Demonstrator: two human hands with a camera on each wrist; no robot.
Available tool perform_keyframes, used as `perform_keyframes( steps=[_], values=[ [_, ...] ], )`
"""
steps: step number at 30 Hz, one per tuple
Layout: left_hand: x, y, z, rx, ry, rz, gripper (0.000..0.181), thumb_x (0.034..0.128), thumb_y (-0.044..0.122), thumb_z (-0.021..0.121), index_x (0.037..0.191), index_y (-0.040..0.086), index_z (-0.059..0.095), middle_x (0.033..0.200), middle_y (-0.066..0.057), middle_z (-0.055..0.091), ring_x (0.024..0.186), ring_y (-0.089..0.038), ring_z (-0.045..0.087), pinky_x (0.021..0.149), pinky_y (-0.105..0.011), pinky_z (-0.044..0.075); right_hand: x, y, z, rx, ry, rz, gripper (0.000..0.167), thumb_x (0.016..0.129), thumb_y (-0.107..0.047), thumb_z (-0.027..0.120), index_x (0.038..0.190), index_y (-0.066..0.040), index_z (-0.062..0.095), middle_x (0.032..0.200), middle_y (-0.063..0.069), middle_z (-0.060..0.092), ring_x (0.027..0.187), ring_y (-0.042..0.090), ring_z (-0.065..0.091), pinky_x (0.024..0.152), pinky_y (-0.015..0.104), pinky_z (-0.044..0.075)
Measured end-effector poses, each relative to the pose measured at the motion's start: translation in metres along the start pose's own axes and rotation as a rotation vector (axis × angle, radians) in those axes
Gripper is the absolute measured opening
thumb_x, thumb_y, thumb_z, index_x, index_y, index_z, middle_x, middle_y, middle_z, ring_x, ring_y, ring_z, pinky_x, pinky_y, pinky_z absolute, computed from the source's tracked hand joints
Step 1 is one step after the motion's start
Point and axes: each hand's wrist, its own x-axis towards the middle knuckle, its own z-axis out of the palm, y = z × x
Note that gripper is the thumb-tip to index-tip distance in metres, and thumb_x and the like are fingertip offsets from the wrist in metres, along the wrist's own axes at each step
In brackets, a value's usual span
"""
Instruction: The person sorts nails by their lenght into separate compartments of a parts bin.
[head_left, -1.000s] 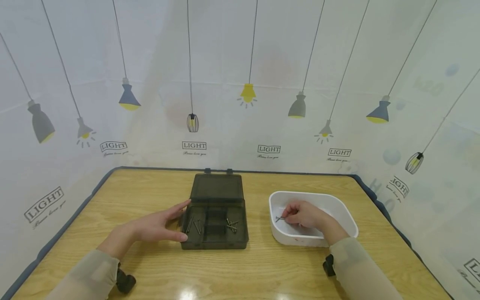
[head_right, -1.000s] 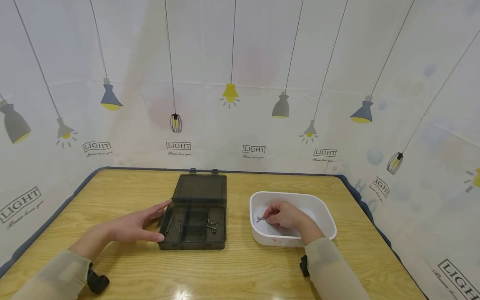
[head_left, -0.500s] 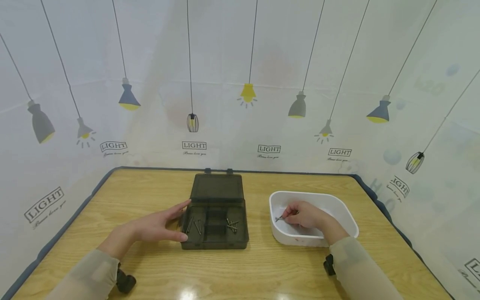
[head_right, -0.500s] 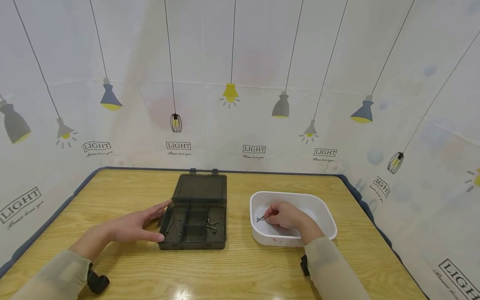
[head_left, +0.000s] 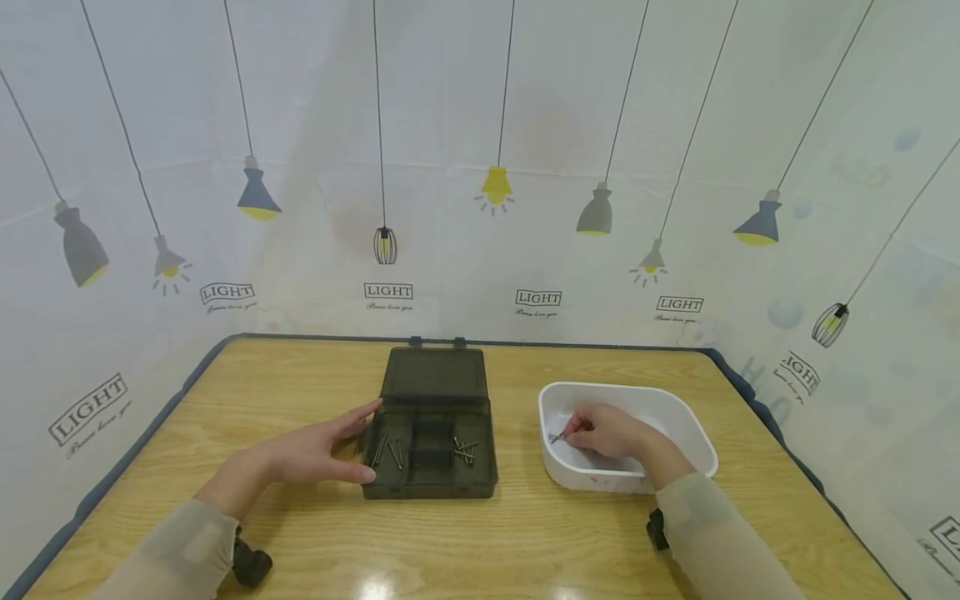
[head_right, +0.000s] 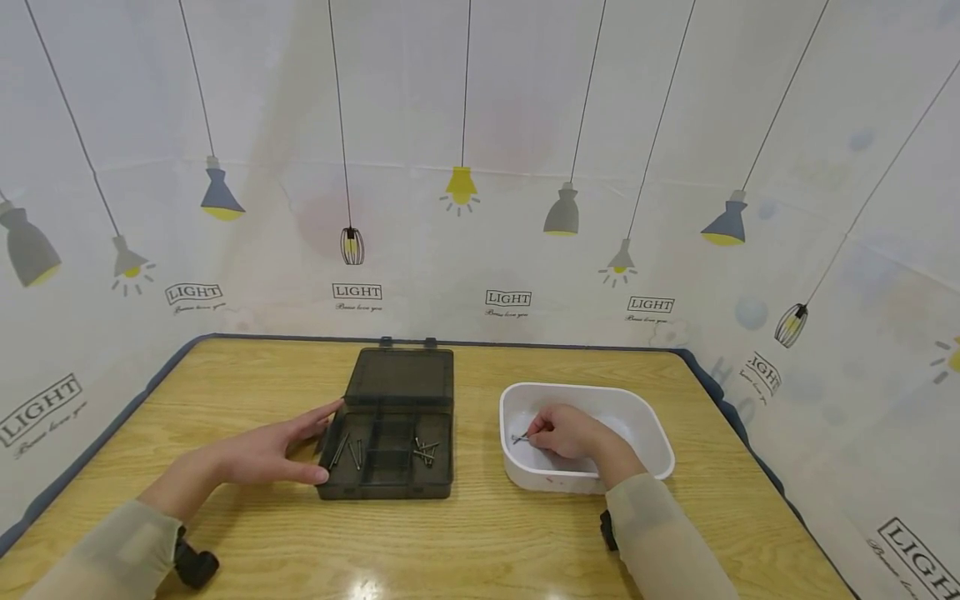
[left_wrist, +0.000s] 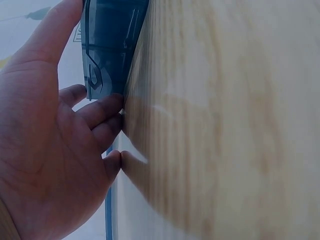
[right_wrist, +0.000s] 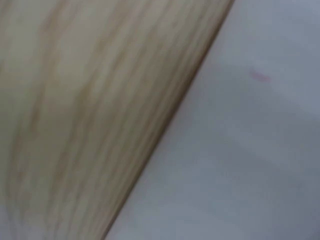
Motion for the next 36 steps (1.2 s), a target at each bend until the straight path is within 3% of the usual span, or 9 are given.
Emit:
perform_keyframes(
  steps=[11,15,21,29,36],
  values=[
    [0.000,-0.002,0.000,0.005,0.005,-0.001,0.112,0.0978,0.056,0.080,0.179,0.028,0.008,0.180,-0.021,0.029,0.167,-0.046,0.028,0.130,-0.075,0.022,0.001,0.003,-0.004,0.024,0.017,-0.017,0.011,0.106,-0.017,0.071,0.102,-0.007,0.073,0.087,-0.002,0.063,0.082,0.014,0.056,0.075,0.027,0.045],
    [0.001,-0.003,0.000,-0.001,0.003,-0.005,0.113,0.0974,0.056,0.081,0.179,0.029,0.008,0.181,-0.020,0.029,0.167,-0.046,0.028,0.130,-0.075,0.022,-0.001,0.001,-0.006,0.055,0.023,0.022,0.010,0.107,-0.016,0.068,0.106,-0.007,0.071,0.090,0.001,0.063,0.085,0.017,0.058,0.077,0.031,0.047],
    [0.002,-0.006,0.000,-0.008,0.003,-0.017,0.113,0.0966,0.058,0.081,0.179,0.029,0.008,0.181,-0.018,0.028,0.168,-0.044,0.027,0.132,-0.074,0.020,-0.006,-0.002,-0.015,0.147,0.038,0.050,0.015,0.111,-0.018,0.063,0.115,-0.004,0.068,0.096,0.008,0.066,0.087,0.019,0.060,0.078,0.033,0.049],
    [0.002,-0.004,0.000,-0.007,0.006,-0.002,0.113,0.0972,0.055,0.081,0.179,0.027,0.008,0.181,-0.020,0.028,0.167,-0.045,0.028,0.132,-0.073,0.022,-0.013,-0.010,-0.021,0.339,0.068,0.042,0.023,0.116,-0.022,0.057,0.129,-0.003,0.059,0.092,0.007,0.062,0.083,0.019,0.054,0.066,0.026,0.044],
    [0.001,0.000,0.000,-0.020,0.002,-0.004,0.113,0.0972,0.053,0.082,0.179,0.028,0.008,0.181,-0.021,0.028,0.167,-0.046,0.029,0.131,-0.073,0.023,-0.016,-0.027,-0.020,0.428,0.126,-0.033,0.036,0.117,-0.020,0.055,0.146,0.000,0.062,0.092,0.006,0.059,0.081,0.015,0.053,0.066,0.024,0.045]
  ],
)
